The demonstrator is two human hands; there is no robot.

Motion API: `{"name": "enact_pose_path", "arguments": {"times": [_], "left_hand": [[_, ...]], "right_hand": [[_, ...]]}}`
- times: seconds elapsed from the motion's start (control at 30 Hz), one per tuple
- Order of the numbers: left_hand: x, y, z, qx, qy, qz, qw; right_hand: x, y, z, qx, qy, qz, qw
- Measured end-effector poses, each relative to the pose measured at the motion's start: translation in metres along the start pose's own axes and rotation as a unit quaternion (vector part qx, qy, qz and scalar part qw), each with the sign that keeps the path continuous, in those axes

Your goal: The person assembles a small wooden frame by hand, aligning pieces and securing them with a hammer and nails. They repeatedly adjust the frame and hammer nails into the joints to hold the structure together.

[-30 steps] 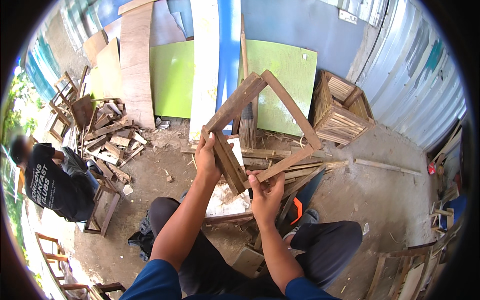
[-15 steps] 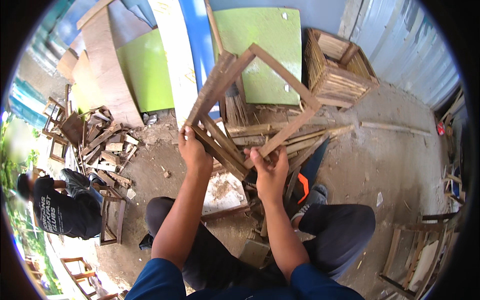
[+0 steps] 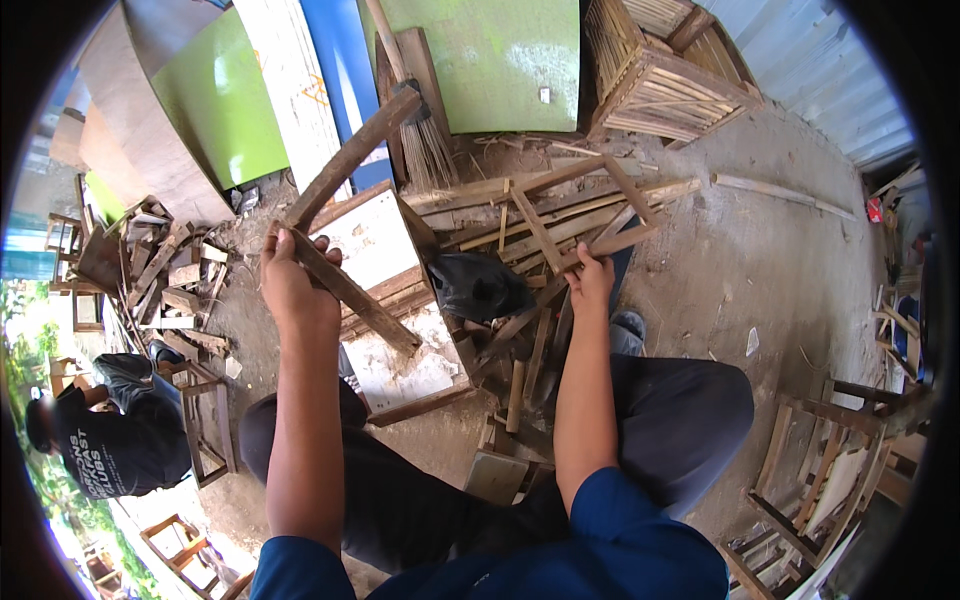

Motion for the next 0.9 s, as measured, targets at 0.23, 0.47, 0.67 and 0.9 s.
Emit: {"name": "enact_pose_path", "arguments": {"times": [0.23,0.47,0.67,0.9], "left_hand": [[-0.007,-0.018,-0.003,0.008,-0.005,0.008,1.000],[-0.005,-0.014,-0.025,0.036,-0.020,0.051,0.998],[-0.015,0.009,-0.047,0.049,-0.063,0.079,0.994],[-0.029,0.027,-0.074,0.135,-0.087,0.129,0.979]], "right_hand": [[-0.041,-0.065,-0.115,0.110,0.086,0.058,0.988],[-0.101,0.020,-0.142,-0.105,0.608,-0.104,0.781],[-0.106,0.040,-0.126,-0.057,0.547,-0.118,0.827],[0.010,0.082,0.055,-0.300,0.245,0.000,0.922]]}}
Point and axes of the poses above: each hand's wrist, its own y-axis away from the middle knuckle, its own x-axis out of the palm, z = x × y, the point moved 10 cm from there along -y, towards the middle knuckle, and after that the axes turned 5 degrees about z, right-handed, at the moved point
